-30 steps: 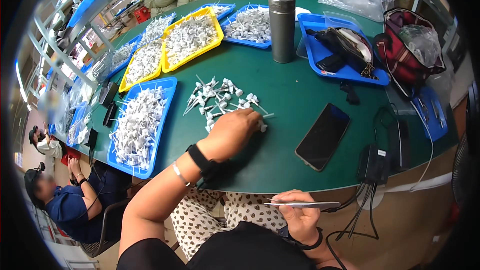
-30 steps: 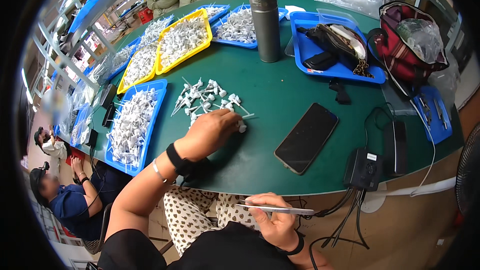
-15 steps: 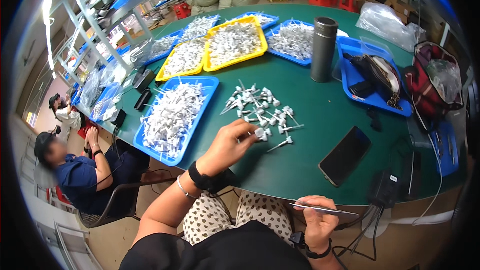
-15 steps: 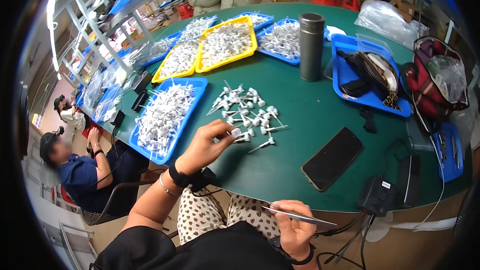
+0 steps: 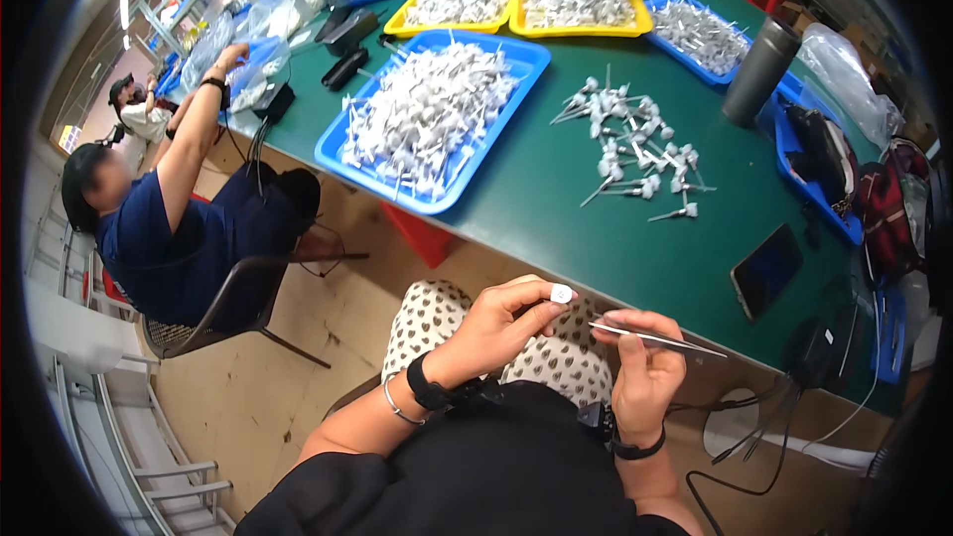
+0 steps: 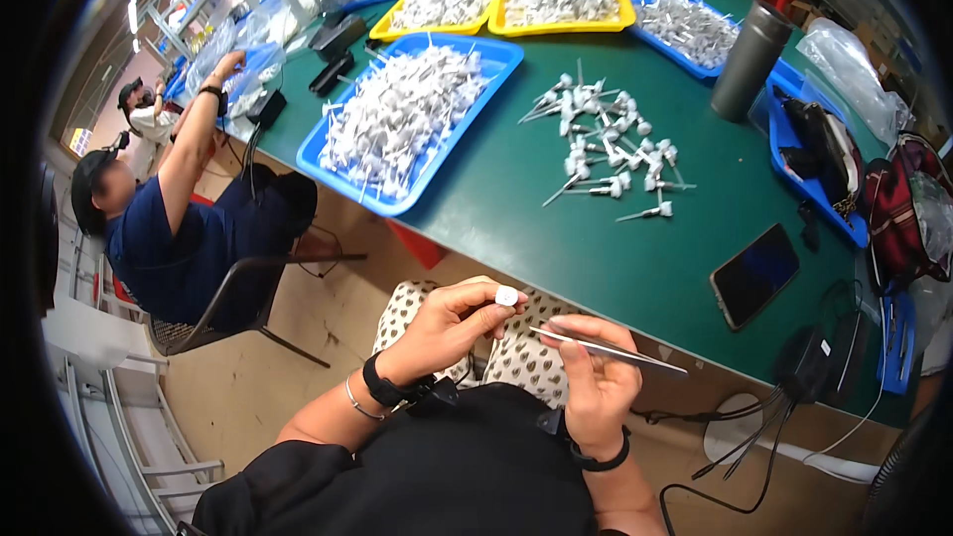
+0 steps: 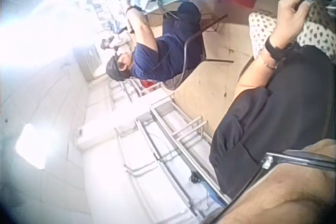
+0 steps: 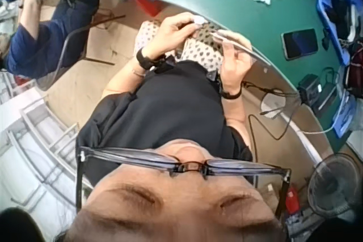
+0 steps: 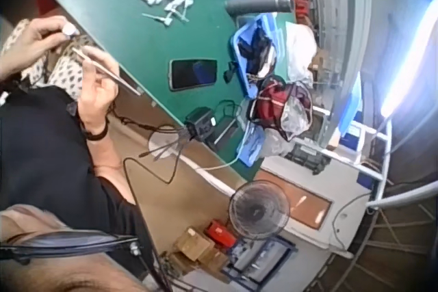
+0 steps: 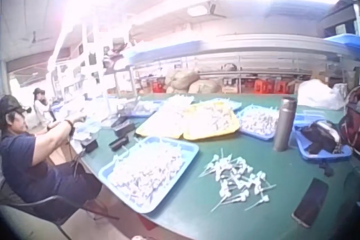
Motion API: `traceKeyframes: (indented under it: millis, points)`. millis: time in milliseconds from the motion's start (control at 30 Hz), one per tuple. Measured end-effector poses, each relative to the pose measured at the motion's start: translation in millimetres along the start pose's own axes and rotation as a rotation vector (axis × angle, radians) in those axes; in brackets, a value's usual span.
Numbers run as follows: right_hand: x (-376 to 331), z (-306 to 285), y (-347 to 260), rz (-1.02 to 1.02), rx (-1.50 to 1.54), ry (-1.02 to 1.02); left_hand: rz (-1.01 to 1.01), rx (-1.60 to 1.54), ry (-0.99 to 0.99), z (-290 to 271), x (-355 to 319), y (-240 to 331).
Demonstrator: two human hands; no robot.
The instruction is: The person uses tweezers to pick up small white plastic components from a tray and places them onto a green work surface. They repeat this pick-and-place action continuously, handling one component at a time.
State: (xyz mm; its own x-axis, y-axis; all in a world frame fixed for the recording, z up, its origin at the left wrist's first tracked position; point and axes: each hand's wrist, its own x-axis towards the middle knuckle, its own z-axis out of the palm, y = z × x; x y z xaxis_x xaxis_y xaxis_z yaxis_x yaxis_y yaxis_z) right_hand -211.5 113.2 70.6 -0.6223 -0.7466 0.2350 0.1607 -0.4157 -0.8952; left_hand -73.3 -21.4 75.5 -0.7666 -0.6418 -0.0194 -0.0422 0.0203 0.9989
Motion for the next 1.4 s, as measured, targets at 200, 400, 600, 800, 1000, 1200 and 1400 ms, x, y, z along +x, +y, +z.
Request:
traceKeyframes:
  millis: [200,400,600,800,1000,1200,1400]
  points:
    - [-7,26,19,-0.014,-0.132,-0.085,0.079,0.031,-0.024,-19,-23,-21]
    - [-8,40,33,-0.045,-0.251,-0.14,0.145,0.042,-0.043,-31,-30,-31]
    - [-7,48,37,-0.06,-0.308,-0.182,0.119,0.061,0.007,-37,-34,-39]
    - [-5,50,42,-0.074,-0.403,-0.214,0.204,0.145,0.055,-37,-34,-45]
    - [0,48,46,-0.157,-0.535,-0.255,0.235,0.232,0.07,-37,-34,-46]
    - [2,46,45,-0.201,-0.609,-0.296,0.217,0.257,0.056,-36,-34,-50]
    - [1,45,43,-0.157,-0.596,-0.274,0.202,0.256,0.047,-35,-35,-48]
